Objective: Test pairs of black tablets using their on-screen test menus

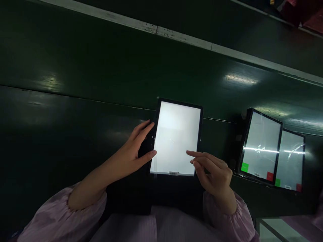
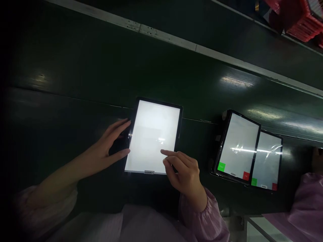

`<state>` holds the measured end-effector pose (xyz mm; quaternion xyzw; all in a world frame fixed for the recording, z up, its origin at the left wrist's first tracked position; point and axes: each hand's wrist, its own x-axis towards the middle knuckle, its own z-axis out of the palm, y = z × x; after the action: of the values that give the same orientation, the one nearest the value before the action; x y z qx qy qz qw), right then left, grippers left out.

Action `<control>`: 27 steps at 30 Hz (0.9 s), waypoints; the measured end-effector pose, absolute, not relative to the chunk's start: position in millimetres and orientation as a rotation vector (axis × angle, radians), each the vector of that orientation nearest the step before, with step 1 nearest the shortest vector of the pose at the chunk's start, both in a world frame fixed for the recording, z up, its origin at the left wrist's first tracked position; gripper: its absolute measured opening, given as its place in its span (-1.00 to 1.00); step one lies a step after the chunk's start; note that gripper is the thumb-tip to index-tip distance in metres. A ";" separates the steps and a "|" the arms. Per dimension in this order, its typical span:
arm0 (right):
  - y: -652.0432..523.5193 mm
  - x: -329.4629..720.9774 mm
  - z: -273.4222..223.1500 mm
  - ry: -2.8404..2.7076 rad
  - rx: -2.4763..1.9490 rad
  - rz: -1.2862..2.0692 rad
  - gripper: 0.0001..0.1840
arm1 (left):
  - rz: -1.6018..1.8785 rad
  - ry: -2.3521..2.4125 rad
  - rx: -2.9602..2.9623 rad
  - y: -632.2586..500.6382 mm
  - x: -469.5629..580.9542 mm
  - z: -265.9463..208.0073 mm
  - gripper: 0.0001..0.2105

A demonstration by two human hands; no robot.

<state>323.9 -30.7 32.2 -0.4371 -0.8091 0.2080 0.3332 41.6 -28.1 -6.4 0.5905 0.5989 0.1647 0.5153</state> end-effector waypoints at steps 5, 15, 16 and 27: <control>-31.0 322.5 29.1 -2.126 -1.043 0.614 -0.75 | 0.391 1.442 1.402 -27.3 43.4 -6.1 -0.22; -39.6 313.0 33.5 -2.271 -0.883 0.756 -0.68 | 0.410 1.454 1.492 -32.6 48.8 -6.9 -0.16; -40.5 312.1 32.6 -2.275 -0.868 0.772 -0.67 | 0.408 1.450 1.488 -32.5 47.5 -7.0 -0.17; -35.7 315.2 29.5 -2.107 -1.035 0.654 -0.72 | 0.425 1.377 1.513 -33.0 40.1 -9.7 -0.25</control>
<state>315.2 -35.7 29.5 -0.3988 -0.8115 0.2520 0.3450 40.1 -33.0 -9.7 0.6263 0.5700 0.1758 0.5020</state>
